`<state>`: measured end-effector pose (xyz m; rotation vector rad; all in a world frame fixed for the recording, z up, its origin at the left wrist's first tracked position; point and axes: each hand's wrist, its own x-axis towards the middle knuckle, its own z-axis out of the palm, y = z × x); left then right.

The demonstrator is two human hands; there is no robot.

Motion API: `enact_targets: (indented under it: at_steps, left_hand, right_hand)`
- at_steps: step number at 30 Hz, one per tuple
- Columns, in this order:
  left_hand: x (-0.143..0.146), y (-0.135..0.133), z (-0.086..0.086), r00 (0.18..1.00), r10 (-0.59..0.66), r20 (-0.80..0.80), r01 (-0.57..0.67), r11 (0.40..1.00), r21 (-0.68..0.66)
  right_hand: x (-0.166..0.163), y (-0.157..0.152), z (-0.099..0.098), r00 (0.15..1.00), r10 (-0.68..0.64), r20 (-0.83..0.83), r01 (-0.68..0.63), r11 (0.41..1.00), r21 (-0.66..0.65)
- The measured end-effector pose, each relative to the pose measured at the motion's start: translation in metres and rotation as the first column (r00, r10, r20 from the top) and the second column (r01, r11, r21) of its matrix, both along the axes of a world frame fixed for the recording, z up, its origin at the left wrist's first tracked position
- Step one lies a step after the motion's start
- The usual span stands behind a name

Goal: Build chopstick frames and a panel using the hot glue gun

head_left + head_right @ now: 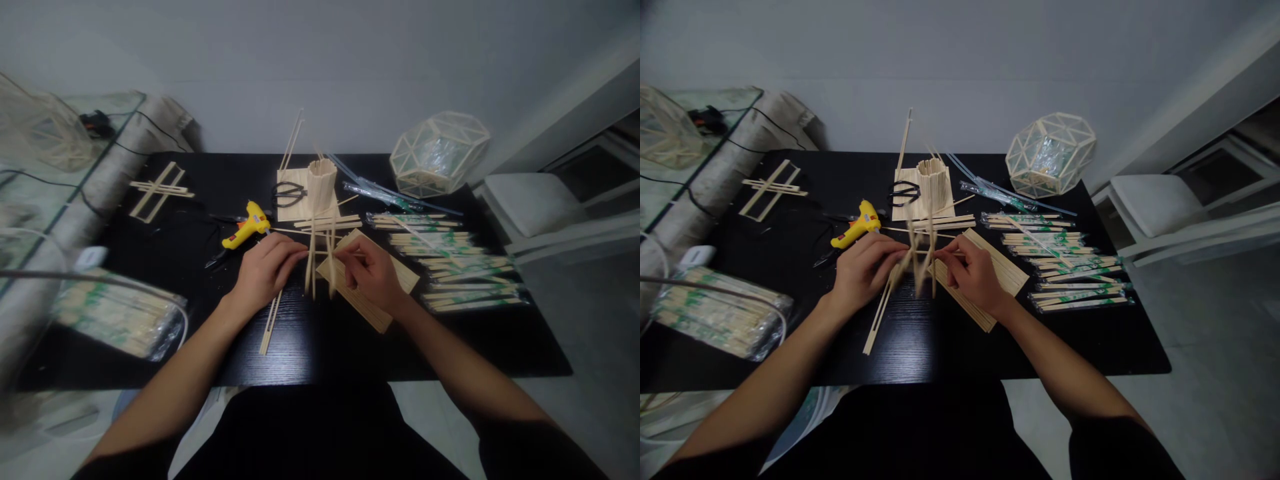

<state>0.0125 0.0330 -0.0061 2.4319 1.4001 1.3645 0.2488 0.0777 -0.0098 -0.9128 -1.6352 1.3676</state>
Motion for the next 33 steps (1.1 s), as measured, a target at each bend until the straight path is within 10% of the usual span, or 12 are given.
enact_targets:
  at_steps: [33]
  left_hand:
    - [-0.0003,0.0007,-0.0011,1.000,0.003,-0.024,-0.003,1.000,0.027]
  right_hand:
    - [0.0005,0.0001,-0.0021,1.000,-0.001,0.004,0.001,1.000,-0.011]
